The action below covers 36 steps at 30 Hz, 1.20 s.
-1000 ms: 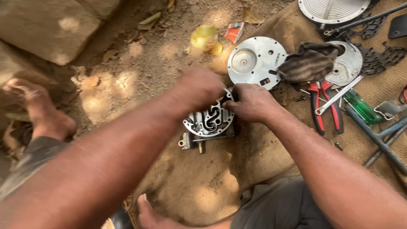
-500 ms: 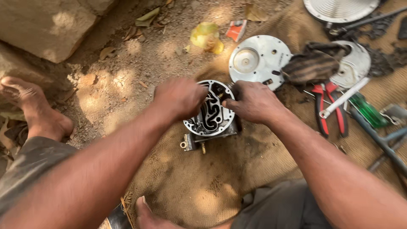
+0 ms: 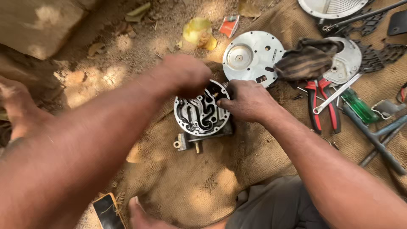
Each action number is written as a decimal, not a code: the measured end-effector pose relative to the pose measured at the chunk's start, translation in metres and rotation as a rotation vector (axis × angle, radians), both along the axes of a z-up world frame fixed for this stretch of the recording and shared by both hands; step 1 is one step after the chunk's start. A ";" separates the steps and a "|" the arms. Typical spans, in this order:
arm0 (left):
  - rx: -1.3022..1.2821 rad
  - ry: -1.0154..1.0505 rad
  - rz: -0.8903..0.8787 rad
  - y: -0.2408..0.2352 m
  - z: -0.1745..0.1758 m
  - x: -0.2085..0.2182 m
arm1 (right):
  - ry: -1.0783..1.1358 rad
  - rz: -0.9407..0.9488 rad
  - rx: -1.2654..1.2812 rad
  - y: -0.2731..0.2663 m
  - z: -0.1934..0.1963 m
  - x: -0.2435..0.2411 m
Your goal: The person cleans the internal channels of a disassembled engine casing using a screwdriver and a rag. They scrape out debris from the grooves and wipe the surfaces repeatedly.
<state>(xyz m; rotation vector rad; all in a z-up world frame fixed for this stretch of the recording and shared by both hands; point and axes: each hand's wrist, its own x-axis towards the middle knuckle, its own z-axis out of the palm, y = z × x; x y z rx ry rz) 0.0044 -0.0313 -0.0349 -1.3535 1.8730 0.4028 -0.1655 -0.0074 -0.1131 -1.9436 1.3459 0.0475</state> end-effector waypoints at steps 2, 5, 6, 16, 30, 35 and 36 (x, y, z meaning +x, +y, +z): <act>0.063 0.020 0.071 -0.003 0.011 0.012 | 0.012 0.007 0.016 -0.001 0.003 0.005; 0.032 0.084 0.074 -0.004 0.006 0.018 | 0.018 -0.019 0.010 -0.002 0.008 0.003; -0.015 0.110 0.015 -0.004 0.001 0.018 | 0.013 -0.027 0.000 -0.002 0.011 0.002; -0.274 0.124 0.302 0.071 -0.004 0.000 | -0.038 -0.036 -0.064 0.004 0.001 0.005; -0.014 0.112 -0.033 -0.002 0.000 0.021 | -0.052 -0.014 -0.081 0.000 -0.005 0.001; -0.065 0.207 -0.008 -0.011 -0.003 0.035 | -0.066 -0.032 -0.047 -0.004 0.002 0.007; -0.070 0.184 0.024 -0.010 -0.003 0.036 | -0.063 -0.037 -0.021 -0.006 0.005 0.008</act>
